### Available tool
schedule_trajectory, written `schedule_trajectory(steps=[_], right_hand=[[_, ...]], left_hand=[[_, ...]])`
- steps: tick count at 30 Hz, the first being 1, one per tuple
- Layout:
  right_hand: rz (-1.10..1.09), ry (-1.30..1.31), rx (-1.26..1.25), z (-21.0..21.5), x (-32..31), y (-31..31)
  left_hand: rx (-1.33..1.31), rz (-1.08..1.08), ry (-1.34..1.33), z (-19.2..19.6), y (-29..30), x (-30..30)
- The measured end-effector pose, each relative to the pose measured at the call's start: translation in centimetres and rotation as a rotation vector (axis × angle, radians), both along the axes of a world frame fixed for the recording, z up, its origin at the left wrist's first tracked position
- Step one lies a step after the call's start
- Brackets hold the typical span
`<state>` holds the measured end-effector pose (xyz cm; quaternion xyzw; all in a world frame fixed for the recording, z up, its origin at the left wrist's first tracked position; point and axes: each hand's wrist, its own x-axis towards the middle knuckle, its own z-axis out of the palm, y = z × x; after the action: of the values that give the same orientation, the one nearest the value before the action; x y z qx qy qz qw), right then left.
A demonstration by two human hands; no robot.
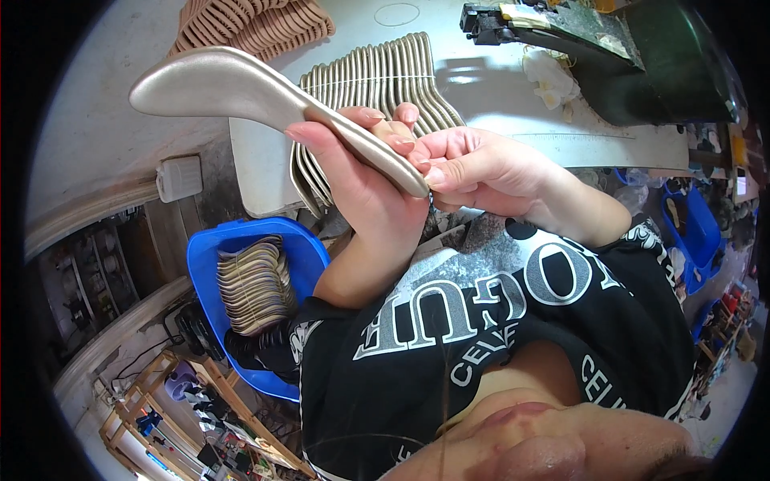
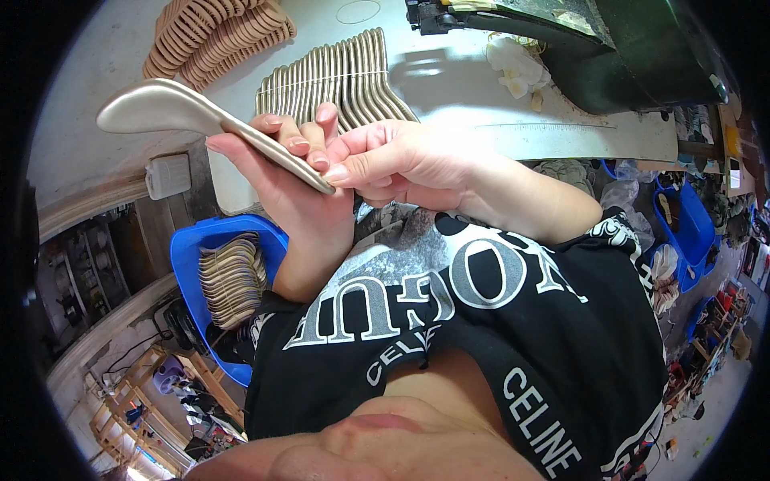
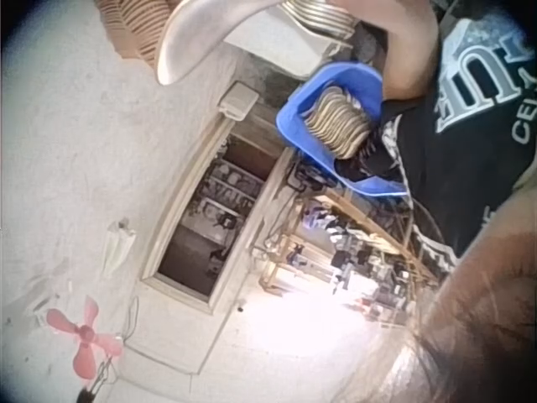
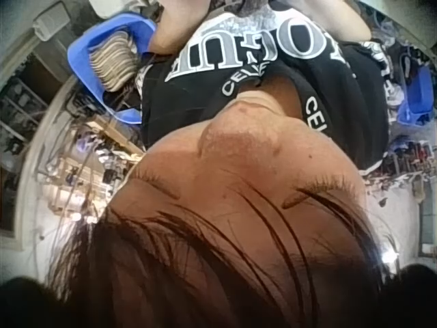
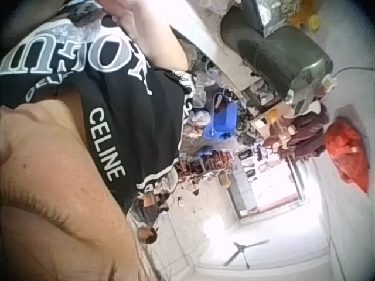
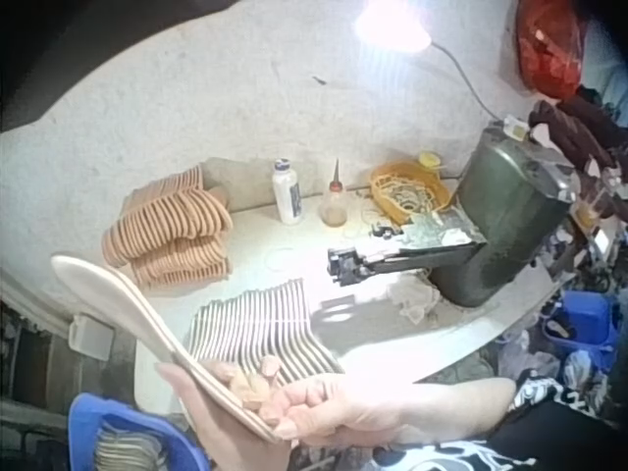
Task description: The recorder applies adhesive from a bottle to shoe insole components and stacks them.
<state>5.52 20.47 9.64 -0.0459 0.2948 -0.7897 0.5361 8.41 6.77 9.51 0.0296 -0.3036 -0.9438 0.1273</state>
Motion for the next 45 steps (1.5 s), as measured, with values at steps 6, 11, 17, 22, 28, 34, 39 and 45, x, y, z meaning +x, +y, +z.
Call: schedule_trajectory(steps=[6, 11, 17, 22, 28, 34, 39, 45], right_hand=[[-0.129, 0.055, 0.011, -0.8, 0.7, -0.5], [-0.674, 0.886, 0.297, -0.7, 1.1, -0.8], [-0.793, 1.060, 0.343, -1.0, 0.9, -1.5], [-0.675, 0.673, 0.249, -0.7, 0.3, -1.5], [-0.757, 1.181, 0.400, -1.4, -1.8, -1.0], [-0.538, 0.657, 0.258, -1.2, -2.3, -1.1], [-0.651, 0.676, 0.190, -1.4, -2.8, -0.1], [-0.497, 0.302, 0.284, -0.7, -5.0, 2.8]], left_hand=[[-0.056, 0.096, -0.045, 0.3, -0.3, -0.5], [-0.276, 0.248, -0.186, 0.8, 0.0, -0.7], [-0.457, 0.444, -0.146, 0.6, 1.1, -1.3], [-0.497, 0.478, -0.178, 0.1, 1.2, -2.0], [-0.456, 0.382, -0.168, -0.6, 1.0, -2.2], [-0.495, 0.414, -0.166, -0.1, 1.6, -3.2], [-0.427, 0.288, 0.000, -0.9, 1.1, -4.3], [-1.280, 0.153, 0.584, -3.7, -2.8, -7.2]])
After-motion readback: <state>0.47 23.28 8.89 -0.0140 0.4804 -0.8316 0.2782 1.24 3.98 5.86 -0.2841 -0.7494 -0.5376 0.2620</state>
